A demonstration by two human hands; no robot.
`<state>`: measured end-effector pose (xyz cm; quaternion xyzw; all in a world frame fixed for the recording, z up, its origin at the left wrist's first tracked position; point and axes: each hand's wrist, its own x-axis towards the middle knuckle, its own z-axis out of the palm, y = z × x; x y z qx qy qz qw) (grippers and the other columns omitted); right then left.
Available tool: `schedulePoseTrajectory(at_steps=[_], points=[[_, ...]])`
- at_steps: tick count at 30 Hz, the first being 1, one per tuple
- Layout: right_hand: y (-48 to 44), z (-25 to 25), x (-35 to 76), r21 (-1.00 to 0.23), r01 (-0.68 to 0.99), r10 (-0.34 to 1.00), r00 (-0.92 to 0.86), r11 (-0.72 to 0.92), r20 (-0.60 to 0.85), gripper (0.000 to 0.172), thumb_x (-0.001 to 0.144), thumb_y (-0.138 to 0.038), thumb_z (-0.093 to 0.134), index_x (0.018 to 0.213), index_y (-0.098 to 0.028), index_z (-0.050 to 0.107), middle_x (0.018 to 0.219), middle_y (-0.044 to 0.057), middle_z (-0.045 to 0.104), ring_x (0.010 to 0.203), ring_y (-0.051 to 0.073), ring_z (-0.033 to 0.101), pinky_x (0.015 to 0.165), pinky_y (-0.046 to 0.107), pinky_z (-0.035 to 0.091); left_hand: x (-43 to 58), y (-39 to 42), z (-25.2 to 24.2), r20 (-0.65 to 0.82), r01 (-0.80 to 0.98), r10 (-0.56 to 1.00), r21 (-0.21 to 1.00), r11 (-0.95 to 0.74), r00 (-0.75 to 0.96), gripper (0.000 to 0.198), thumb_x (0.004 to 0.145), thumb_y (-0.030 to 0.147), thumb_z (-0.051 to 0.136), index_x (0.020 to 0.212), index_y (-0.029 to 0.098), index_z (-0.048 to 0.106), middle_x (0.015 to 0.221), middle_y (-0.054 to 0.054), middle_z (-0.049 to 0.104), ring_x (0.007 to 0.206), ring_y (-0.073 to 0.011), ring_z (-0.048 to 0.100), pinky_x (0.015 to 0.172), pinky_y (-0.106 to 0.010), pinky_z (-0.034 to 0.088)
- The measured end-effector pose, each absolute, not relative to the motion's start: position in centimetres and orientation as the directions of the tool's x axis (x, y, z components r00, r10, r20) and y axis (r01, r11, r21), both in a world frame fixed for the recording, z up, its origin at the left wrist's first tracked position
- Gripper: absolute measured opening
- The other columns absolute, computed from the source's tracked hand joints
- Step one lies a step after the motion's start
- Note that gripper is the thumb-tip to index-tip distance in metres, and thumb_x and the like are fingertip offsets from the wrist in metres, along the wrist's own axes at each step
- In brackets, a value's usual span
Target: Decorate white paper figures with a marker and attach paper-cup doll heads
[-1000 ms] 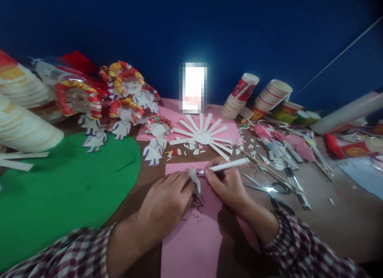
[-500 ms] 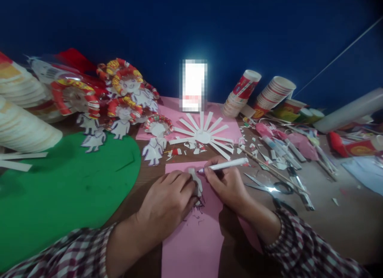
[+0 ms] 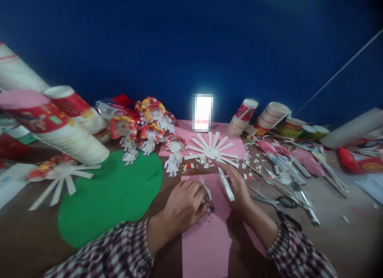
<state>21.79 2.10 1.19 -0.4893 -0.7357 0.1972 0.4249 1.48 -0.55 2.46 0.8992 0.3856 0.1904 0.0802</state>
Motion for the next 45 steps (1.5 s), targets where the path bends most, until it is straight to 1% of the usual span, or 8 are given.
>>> schedulePoseTrajectory(at_steps=[4,7,15,22,28,33,38,45], points=[[2.3,1.1,21.4,-0.742,0.555,0.901,-0.033,0.377,0.434,0.027,0.092,-0.025,0.051,0.117,-0.018,0.060,0.113,0.011,0.067,0.106,0.023,0.063,0.094,0.039,0.048,1.0,0.2,2.8,0.416,0.631,0.699,0.313,-0.710,0.581,0.015,0.091,0.027,0.051,0.092,0.019,0.063,0.091,-0.006,0.065,0.088,-0.0207,0.059,0.080,-0.037,0.048],[2.1,1.2,21.1,-0.784,0.544,0.925,0.034,0.300,0.378,0.024,0.092,-0.029,0.051,0.110,-0.018,0.063,0.105,0.010,0.070,0.097,0.022,0.066,0.089,0.038,0.051,-0.6,1.9,3.3,0.503,0.701,0.769,0.375,-0.606,0.396,0.017,0.092,0.022,0.048,0.097,0.020,0.065,0.094,-0.005,0.069,0.090,-0.0185,0.061,0.084,-0.034,0.048],[1.9,1.6,20.7,-0.797,0.523,0.911,0.088,0.303,0.404,0.024,0.090,-0.029,0.051,0.104,-0.014,0.065,0.098,0.011,0.071,0.088,0.022,0.066,0.081,0.036,0.052,-6.3,7.2,3.2,0.372,0.877,0.928,0.438,-0.200,0.026,0.030,0.091,0.027,0.043,0.106,0.015,0.066,0.105,-0.013,0.071,0.096,-0.0269,0.065,0.086,-0.037,0.047],[1.8,2.1,20.4,-0.813,0.513,0.924,0.092,0.275,0.370,0.025,0.089,-0.030,0.050,0.101,-0.015,0.065,0.085,0.007,0.070,0.071,0.018,0.064,0.069,0.031,0.053,-6.1,6.8,3.6,0.146,0.903,0.989,0.422,-0.073,0.012,0.034,0.083,0.031,0.051,0.113,0.019,0.062,0.094,-0.010,0.072,0.092,-0.0288,0.066,0.079,-0.035,0.046],[2.0,1.5,20.6,-0.796,0.535,0.920,0.082,0.284,0.384,0.026,0.091,-0.030,0.047,0.100,-0.013,0.064,0.090,0.010,0.070,0.078,0.018,0.065,0.076,0.031,0.052,-6.4,7.1,3.1,0.025,0.860,0.996,0.503,-0.088,0.087,0.043,0.075,0.022,0.055,0.118,0.020,0.057,0.087,-0.004,0.071,0.085,-0.0233,0.066,0.073,-0.030,0.045],[1.5,1.7,20.9,-0.753,0.562,0.922,-0.045,0.342,0.385,0.033,0.094,-0.027,0.041,0.120,-0.016,0.059,0.095,0.009,0.071,0.081,0.018,0.067,0.075,0.031,0.053,-6.7,6.9,3.7,0.030,0.802,0.995,0.589,-0.096,0.097,0.042,0.074,0.022,0.055,0.115,0.016,0.057,0.081,-0.004,0.069,0.078,-0.0207,0.064,0.070,-0.028,0.044],[0.4,2.9,20.9,-0.664,0.608,0.900,-0.294,0.435,0.321,0.030,0.083,-0.019,0.059,0.112,-0.022,0.067,0.097,0.008,0.073,0.087,0.023,0.068,0.079,0.033,0.051,-8.1,5.1,5.3,0.060,0.717,0.993,0.687,-0.115,0.102,0.044,0.072,0.028,0.055,0.114,0.015,0.055,0.072,0.000,0.065,0.066,-0.0177,0.061,0.062,-0.027,0.043],[0.1,3.9,19.5,-0.611,0.639,0.873,-0.443,0.468,0.205,0.051,0.069,-0.014,0.076,0.119,-0.021,0.063,0.108,0.011,0.069,0.099,0.028,0.065,0.086,0.038,0.049,-10.0,2.7,5.9,0.070,0.580,0.993,0.806,-0.113,0.097,0.045,0.071,0.035,0.057,0.110,0.014,0.055,0.070,0.000,0.064,0.062,-0.0159,0.059,0.060,-0.026,0.043]])
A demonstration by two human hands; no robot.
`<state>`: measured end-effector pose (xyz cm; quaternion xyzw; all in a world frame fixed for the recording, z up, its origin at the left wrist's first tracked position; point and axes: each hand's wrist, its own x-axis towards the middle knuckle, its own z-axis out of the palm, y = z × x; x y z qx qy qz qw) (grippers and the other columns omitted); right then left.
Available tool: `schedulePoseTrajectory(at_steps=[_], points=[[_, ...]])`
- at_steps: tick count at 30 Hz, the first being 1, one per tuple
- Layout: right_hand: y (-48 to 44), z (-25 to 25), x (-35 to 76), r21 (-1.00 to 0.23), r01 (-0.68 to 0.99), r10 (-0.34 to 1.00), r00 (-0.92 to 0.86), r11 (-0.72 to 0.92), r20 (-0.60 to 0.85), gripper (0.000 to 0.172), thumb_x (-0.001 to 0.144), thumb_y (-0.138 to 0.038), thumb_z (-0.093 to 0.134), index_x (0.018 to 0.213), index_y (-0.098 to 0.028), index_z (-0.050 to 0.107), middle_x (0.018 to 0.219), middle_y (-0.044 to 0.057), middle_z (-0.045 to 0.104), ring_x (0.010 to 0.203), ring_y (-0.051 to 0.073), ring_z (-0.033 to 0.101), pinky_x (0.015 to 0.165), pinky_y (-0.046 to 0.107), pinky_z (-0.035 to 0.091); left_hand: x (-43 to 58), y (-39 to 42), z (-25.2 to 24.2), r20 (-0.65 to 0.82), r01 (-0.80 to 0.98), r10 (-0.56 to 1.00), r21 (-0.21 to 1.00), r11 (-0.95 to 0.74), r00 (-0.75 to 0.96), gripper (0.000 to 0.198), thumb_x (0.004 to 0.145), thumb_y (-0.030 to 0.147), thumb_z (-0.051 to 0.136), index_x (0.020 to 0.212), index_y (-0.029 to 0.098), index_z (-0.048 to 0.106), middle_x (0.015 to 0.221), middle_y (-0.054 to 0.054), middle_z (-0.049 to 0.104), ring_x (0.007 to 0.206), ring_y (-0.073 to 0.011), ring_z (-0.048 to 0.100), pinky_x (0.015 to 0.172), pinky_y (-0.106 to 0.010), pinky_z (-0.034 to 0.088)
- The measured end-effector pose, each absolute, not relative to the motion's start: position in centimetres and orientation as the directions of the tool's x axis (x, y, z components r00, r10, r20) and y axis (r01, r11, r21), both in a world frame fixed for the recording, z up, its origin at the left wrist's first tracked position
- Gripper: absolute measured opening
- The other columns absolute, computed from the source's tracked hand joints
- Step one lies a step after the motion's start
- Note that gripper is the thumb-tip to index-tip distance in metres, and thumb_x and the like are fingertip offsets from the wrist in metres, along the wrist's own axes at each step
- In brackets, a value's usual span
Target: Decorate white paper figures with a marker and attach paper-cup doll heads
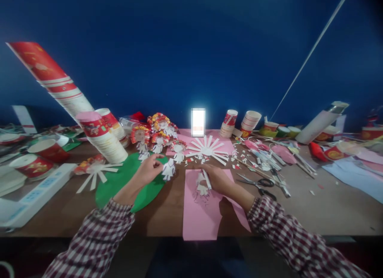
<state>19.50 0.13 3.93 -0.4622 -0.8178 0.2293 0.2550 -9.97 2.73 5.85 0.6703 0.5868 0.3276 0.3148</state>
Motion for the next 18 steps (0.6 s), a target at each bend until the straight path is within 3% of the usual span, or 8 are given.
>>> schedulePoseTrajectory(at_steps=[4,8,13,18], points=[[0.6,3.7,18.5,-0.631,0.644,0.894,-0.396,0.432,0.208,0.056,0.071,-0.009,0.072,0.124,-0.017,0.057,0.115,0.015,0.066,0.103,0.028,0.064,0.088,0.040,0.048,-10.5,1.7,6.0,0.059,0.524,0.995,0.847,-0.094,0.083,0.043,0.071,0.035,0.058,0.108,0.014,0.055,0.070,0.000,0.063,0.065,-0.0160,0.059,0.062,-0.027,0.043],[1.3,3.2,17.8,-0.676,0.615,0.909,-0.353,0.405,0.223,0.059,0.068,-0.005,0.071,0.123,-0.019,0.057,0.113,0.012,0.066,0.098,0.025,0.064,0.082,0.036,0.050,-11.2,0.7,6.5,0.037,0.490,0.997,0.869,-0.066,0.068,0.044,0.070,0.038,0.060,0.107,0.014,0.055,0.068,0.001,0.061,0.064,-0.0159,0.058,0.062,-0.027,0.043],[2.3,3.6,17.7,-0.738,0.564,0.925,-0.299,0.371,0.236,0.052,0.070,-0.014,0.072,0.119,-0.018,0.056,0.095,0.005,0.066,0.075,0.017,0.063,0.072,0.032,0.051,-12.2,-0.6,7.0,0.017,0.466,0.998,0.884,-0.041,0.056,0.045,0.070,0.042,0.061,0.106,0.015,0.056,0.068,0.002,0.061,0.065,-0.0164,0.058,0.063,-0.028,0.043],[3.4,3.8,15.6,-0.757,0.535,0.926,-0.249,0.375,0.283,0.052,0.077,-0.021,0.070,0.124,-0.015,0.051,0.095,0.006,0.066,0.074,0.017,0.064,0.073,0.032,0.051,-12.4,-1.7,7.3,-0.039,0.435,0.996,0.900,-0.001,0.082,0.048,0.072,0.043,0.061,0.110,0.014,0.054,0.071,0.001,0.061,0.068,-0.0164,0.058,0.066,-0.028,0.043]])
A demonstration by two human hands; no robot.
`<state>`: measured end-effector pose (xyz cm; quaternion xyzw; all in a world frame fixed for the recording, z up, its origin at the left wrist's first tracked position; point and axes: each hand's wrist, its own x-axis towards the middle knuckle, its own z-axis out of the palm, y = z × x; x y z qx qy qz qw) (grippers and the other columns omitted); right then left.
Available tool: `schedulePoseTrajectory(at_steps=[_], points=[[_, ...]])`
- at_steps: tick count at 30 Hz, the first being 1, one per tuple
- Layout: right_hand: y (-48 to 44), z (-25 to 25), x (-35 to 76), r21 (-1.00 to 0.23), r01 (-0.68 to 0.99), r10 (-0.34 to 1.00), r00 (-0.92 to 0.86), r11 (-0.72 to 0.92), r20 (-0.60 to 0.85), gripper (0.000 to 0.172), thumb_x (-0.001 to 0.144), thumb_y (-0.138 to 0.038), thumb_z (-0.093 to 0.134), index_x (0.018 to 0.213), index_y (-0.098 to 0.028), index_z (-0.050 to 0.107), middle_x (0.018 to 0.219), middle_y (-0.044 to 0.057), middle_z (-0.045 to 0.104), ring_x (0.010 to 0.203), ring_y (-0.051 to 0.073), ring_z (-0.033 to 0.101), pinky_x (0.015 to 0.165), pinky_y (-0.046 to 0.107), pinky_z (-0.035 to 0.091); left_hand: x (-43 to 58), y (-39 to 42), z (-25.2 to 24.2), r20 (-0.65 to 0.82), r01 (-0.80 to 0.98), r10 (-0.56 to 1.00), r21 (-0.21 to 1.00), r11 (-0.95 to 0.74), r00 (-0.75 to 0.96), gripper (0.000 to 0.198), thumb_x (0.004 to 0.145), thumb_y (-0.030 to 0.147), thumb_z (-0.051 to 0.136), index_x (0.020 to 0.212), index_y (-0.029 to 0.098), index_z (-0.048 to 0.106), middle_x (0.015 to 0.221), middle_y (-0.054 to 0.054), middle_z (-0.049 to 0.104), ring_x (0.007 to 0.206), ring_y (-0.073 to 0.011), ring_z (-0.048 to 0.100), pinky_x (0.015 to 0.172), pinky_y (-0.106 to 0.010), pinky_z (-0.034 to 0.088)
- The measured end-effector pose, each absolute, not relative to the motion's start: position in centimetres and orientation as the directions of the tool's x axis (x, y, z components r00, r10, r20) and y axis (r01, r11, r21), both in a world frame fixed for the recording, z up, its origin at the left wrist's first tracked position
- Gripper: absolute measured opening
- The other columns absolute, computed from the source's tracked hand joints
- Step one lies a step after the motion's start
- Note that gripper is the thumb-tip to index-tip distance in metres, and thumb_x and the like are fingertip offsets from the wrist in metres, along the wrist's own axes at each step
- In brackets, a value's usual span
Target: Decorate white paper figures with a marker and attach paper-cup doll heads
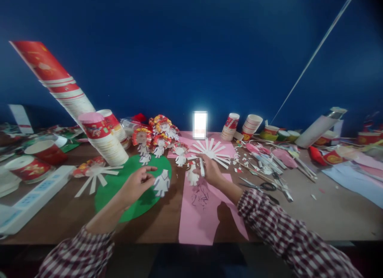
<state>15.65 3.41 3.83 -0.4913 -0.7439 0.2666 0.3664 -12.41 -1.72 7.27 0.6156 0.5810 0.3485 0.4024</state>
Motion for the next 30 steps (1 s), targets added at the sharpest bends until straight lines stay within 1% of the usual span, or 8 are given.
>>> schedulePoseTrajectory(at_steps=[4,10,13,17,18,21,26,30], points=[[4.2,3.5,12.0,-0.720,0.562,0.913,-0.228,0.408,0.339,0.047,0.081,-0.024,0.067,0.125,-0.015,0.051,0.108,0.012,0.065,0.089,0.021,0.064,0.082,0.033,0.050,-11.5,-2.5,7.8,-0.069,0.421,0.990,0.907,0.013,0.120,0.049,0.074,0.043,0.060,0.112,0.014,0.053,0.073,0.001,0.060,0.069,-0.0161,0.056,0.067,-0.028,0.042],[2.7,3.8,11.8,-0.613,0.629,0.878,-0.340,0.478,0.337,0.031,0.096,-0.023,0.044,0.125,-0.017,0.052,0.101,0.010,0.070,0.088,0.021,0.067,0.078,0.030,0.049,-10.7,-3.7,8.4,-0.096,0.410,0.976,0.912,0.007,0.196,0.049,0.075,0.045,0.060,0.112,0.013,0.053,0.068,0.003,0.056,0.064,-0.0147,0.052,0.062,-0.027,0.039],[0.4,3.9,15.2,-0.537,0.669,0.857,-0.420,0.514,0.297,0.030,0.094,-0.021,0.048,0.123,-0.018,0.057,0.100,0.010,0.072,0.083,0.023,0.068,0.075,0.032,0.050,-10.4,-4.0,8.2,-0.111,0.409,0.967,0.913,0.008,0.228,0.048,0.075,0.043,0.060,0.113,0.013,0.051,0.067,0.004,0.054,0.063,-0.0136,0.050,0.062,-0.026,0.039],[-2.2,3.5,20.0,-0.439,0.727,0.849,-0.456,0.528,0.267,0.024,0.090,-0.022,0.057,0.112,-0.016,0.064,0.103,0.014,0.070,0.096,0.029,0.065,0.085,0.039,0.049,-8.6,-3.7,7.1,-0.121,0.367,0.950,0.930,0.008,0.286,0.044,0.076,0.038,0.059,0.111,0.013,0.051,0.068,0.004,0.055,0.062,-0.0125,0.051,0.061,-0.025,0.040],[-2.6,3.3,20.8,-0.369,0.758,0.842,-0.473,0.539,0.259,0.025,0.090,-0.023,0.058,0.113,-0.017,0.063,0.103,0.014,0.070,0.096,0.028,0.065,0.084,0.039,0.050,-7.7,-3.4,6.7,-0.118,0.353,0.945,0.936,0.003,0.304,0.042,0.076,0.037,0.058,0.110,0.013,0.052,0.069,0.003,0.056,0.062,-0.0125,0.052,0.061,-0.025,0.041],[-2.9,2.9,22.4,-0.267,0.760,0.803,-0.534,0.593,0.264,0.028,0.087,-0.022,0.061,0.114,-0.016,0.062,0.101,0.013,0.069,0.095,0.027,0.064,0.084,0.038,0.052,-4.4,-2.6,5.3,-0.045,0.345,0.941,0.935,-0.079,0.336,0.035,0.079,0.031,0.054,0.109,0.013,0.053,0.067,0.003,0.056,0.063,-0.0126,0.055,0.062,-0.025,0.043],[-2.3,2.5,23.2,-0.266,0.713,0.756,-0.566,0.649,0.329,0.026,0.090,-0.023,0.058,0.115,-0.015,0.061,0.100,0.013,0.069,0.092,0.025,0.065,0.081,0.036,0.053,0.4,-1.8,3.4,0.028,0.442,0.958,0.883,-0.157,0.285,0.029,0.081,0.022,0.051,0.108,0.014,0.055,0.072,0.000,0.062,0.064,-0.0131,0.060,0.063,-0.024,0.046],[-2.1,2.2,23.7,-0.273,0.688,0.733,-0.569,0.673,0.373,0.026,0.090,-0.022,0.058,0.116,-0.017,0.060,0.103,0.013,0.070,0.092,0.024,0.066,0.080,0.036,0.054,1.5,-1.8,2.8,0.054,0.607,0.973,0.773,-0.183,0.224,0.029,0.080,0.017,0.054,0.108,0.018,0.057,0.079,-0.002,0.065,0.072,-0.0166,0.062,0.066,-0.027,0.045]])
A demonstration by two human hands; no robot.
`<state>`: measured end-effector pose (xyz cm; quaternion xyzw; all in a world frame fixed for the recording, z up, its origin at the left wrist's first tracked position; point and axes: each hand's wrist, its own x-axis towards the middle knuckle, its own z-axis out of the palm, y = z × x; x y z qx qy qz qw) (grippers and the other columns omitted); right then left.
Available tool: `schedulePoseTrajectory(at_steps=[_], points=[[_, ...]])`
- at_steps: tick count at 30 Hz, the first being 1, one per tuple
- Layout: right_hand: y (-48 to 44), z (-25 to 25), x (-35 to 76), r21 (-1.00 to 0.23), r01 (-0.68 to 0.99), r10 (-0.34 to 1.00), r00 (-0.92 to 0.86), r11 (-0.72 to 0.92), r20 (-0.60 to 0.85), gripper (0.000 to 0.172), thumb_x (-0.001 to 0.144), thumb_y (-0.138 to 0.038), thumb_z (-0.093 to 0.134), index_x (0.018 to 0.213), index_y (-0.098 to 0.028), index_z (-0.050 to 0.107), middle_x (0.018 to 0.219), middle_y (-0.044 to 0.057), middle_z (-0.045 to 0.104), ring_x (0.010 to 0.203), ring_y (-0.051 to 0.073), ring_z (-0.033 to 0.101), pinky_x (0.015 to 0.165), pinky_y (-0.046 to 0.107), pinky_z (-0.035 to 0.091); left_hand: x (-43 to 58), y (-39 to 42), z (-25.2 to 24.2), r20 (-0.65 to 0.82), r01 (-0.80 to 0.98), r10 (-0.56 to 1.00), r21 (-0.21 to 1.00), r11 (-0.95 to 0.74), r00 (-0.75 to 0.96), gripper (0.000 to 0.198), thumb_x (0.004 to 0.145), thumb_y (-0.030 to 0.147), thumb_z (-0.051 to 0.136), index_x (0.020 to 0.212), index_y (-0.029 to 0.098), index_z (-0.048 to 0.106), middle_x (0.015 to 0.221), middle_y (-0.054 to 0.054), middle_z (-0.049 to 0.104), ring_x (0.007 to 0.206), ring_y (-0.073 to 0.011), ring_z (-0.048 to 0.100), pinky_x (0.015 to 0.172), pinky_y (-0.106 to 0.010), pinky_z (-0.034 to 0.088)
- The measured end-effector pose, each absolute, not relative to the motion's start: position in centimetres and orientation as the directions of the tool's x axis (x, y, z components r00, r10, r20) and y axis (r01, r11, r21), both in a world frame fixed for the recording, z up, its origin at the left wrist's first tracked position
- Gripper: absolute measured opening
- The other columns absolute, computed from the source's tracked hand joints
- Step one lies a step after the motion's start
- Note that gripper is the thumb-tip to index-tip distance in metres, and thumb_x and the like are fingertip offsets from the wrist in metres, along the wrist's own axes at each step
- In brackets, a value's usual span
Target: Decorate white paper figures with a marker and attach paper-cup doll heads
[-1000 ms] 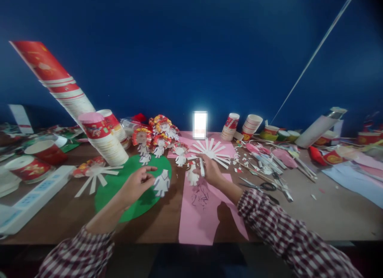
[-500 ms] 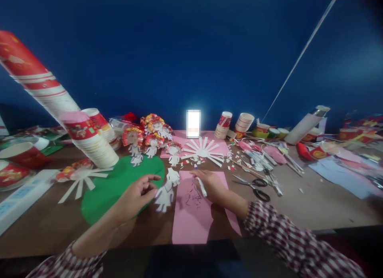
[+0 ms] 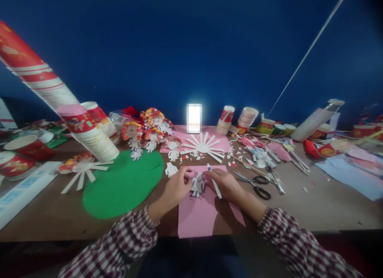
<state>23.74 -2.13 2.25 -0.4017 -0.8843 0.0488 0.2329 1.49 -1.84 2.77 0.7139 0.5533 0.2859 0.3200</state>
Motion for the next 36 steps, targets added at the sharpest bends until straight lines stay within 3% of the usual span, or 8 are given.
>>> schedulePoseTrajectory(at_steps=[4,9,21,24,26,29,32,36], points=[[-2.0,2.1,24.0,-0.271,0.680,0.722,-0.564,0.682,0.400,0.026,0.090,-0.022,0.059,0.115,-0.016,0.060,0.101,0.013,0.069,0.090,0.024,0.067,0.078,0.035,0.055,0.9,-2.1,2.8,0.073,0.734,0.974,0.645,-0.211,0.216,0.028,0.081,0.017,0.054,0.109,0.019,0.057,0.076,-0.003,0.065,0.072,-0.0203,0.062,0.068,-0.031,0.043],[-1.8,2.2,24.1,-0.268,0.668,0.712,-0.583,0.694,0.392,0.025,0.090,-0.022,0.059,0.114,-0.016,0.060,0.098,0.014,0.070,0.087,0.023,0.067,0.076,0.035,0.056,-0.2,-2.9,3.5,0.121,0.768,0.938,0.545,-0.337,0.326,0.016,0.086,0.016,0.051,0.100,0.018,0.059,0.096,-0.007,0.065,0.087,-0.0209,0.061,0.080,-0.033,0.044],[-0.7,2.2,24.4,-0.278,0.675,0.726,-0.588,0.683,0.356,0.027,0.088,-0.020,0.059,0.115,-0.015,0.062,0.097,0.015,0.071,0.087,0.025,0.068,0.075,0.035,0.057,2.2,-2.8,3.6,0.280,0.465,0.514,0.226,-0.856,0.811,0.015,0.086,0.016,0.052,0.096,0.019,0.062,0.088,-0.005,0.063,0.083,-0.0201,0.058,0.074,-0.032,0.046],[-0.5,3.0,24.3,-0.410,0.649,0.768,-0.524,0.641,0.370,0.027,0.091,-0.015,0.052,0.116,-0.018,0.063,0.104,0.013,0.072,0.094,0.024,0.068,0.084,0.038,0.055,2.0,-2.2,3.1,0.408,0.447,0.536,0.298,-0.843,0.739,0.017,0.085,0.014,0.048,0.096,0.018,0.062,0.085,-0.006,0.064,0.081,-0.0200,0.059,0.073,-0.033,0.047],[-0.6,3.5,24.0,-0.607,0.567,0.829,-0.423,0.556,0.365,0.028,0.092,-0.020,0.052,0.118,-0.021,0.063,0.101,0.010,0.073,0.096,0.022,0.068,0.086,0.038,0.054,1.0,-1.5,2.9,0.501,0.461,0.622,0.417,-0.783,0.602,0.020,0.085,0.013,0.046,0.099,0.017,0.060,0.089,-0.007,0.065,0.084,-0.0196,0.059,0.075,-0.033,0.048],[-0.8,3.3,23.0,-0.914,0.298,0.952,-0.216,0.274,0.215,0.032,0.095,-0.036,0.050,0.120,-0.020,0.062,0.082,0.005,0.070,0.074,0.017,0.067,0.057,0.025,0.055,-0.7,-0.3,2.8,0.485,0.498,0.764,0.579,-0.645,0.426,0.019,0.089,0.013,0.043,0.096,0.017,0.060,0.090,-0.005,0.065,0.084,-0.0170,0.060,0.076,-0.030,0.048],[-0.7,2.1,22.0,-0.982,0.156,0.994,-0.018,0.108,0.107,0.034,0.088,-0.043,0.059,0.105,-0.015,0.068,0.066,0.000,0.062,0.053,0.010,0.056,0.045,0.020,0.046,-1.3,-0.1,2.9,0.464,0.468,0.727,0.560,-0.684,0.507,0.022,0.088,0.009,0.042,0.094,0.017,0.061,0.092,-0.006,0.065,0.090,-0.0177,0.059,0.082,-0.032,0.048],[-0.4,1.1,21.3,-0.964,0.223,0.987,0.046,0.143,0.157,0.021,0.085,-0.035,0.064,0.084,-0.014,0.067,0.067,0.000,0.062,0.058,0.011,0.056,0.055,0.024,0.049,-0.5,-1.4,2.7,0.356,0.424,0.570,0.411,-0.807,0.740,0.025,0.084,0.010,0.045,0.100,0.016,0.063,0.094,-0.008,0.064,0.091,-0.0220,0.056,0.082,-0.038,0.048]])
